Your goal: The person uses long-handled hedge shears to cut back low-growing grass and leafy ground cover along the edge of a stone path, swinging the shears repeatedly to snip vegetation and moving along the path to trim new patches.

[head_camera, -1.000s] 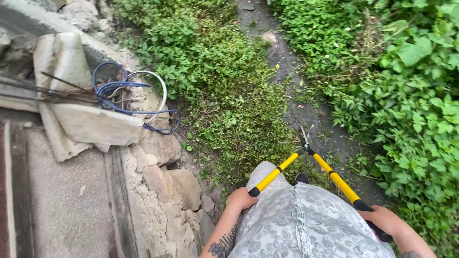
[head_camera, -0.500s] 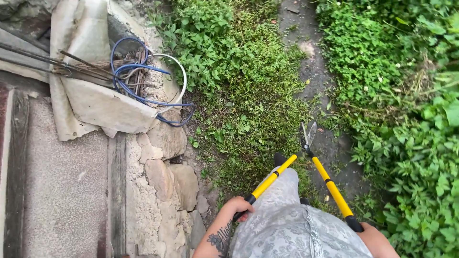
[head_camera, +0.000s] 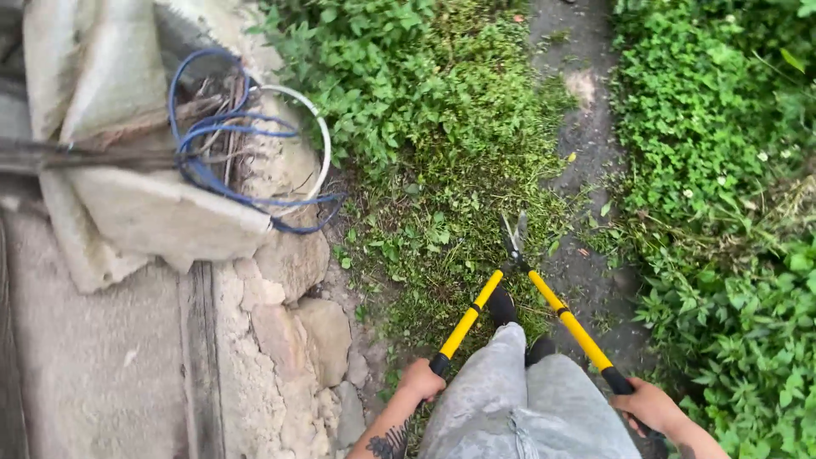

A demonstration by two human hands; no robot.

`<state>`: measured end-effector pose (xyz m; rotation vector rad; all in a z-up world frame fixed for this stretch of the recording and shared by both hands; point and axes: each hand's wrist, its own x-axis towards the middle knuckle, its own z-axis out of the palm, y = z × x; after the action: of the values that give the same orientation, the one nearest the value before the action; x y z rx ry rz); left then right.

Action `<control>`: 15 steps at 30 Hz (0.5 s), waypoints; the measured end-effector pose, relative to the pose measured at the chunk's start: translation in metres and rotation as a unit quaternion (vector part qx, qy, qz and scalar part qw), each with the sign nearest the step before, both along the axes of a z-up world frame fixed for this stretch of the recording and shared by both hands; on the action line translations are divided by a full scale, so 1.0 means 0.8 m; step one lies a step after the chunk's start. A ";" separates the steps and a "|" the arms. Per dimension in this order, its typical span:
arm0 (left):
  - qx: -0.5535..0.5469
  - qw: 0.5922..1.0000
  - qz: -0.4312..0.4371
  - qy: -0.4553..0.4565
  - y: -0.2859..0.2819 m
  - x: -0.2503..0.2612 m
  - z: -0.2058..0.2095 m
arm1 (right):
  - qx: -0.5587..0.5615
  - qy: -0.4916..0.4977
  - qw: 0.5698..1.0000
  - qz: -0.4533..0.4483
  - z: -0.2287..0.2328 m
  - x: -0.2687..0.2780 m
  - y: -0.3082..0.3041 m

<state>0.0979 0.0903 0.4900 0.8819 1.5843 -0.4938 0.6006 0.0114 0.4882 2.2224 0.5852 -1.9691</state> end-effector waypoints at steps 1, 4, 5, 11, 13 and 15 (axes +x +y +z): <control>-0.002 1.000 -0.014 -0.001 0.012 -0.005 0.009 | -0.002 -0.001 1.000 -0.014 0.013 -0.013 0.009; 0.004 0.999 -0.016 0.028 0.032 -0.008 0.030 | -0.014 -0.009 0.999 -0.037 0.047 -0.035 0.024; 0.003 0.999 -0.027 0.032 0.036 -0.008 0.033 | -0.033 -0.014 0.998 -0.052 0.056 -0.039 0.024; 0.065 0.994 -0.083 0.035 -0.011 0.035 0.022 | -0.040 -0.029 0.996 0.073 -0.034 0.061 -0.080; 0.112 0.987 -0.109 0.040 -0.010 0.053 0.012 | 0.010 -0.045 0.972 0.232 -0.084 0.107 -0.073; 0.022 0.995 -0.055 0.080 0.014 0.080 0.008 | 0.049 0.041 0.946 0.317 -0.101 0.153 -0.045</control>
<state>0.1617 0.1018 0.4961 0.9883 1.7029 -0.6219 0.7226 -0.0249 0.4071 1.6878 1.2438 -1.7094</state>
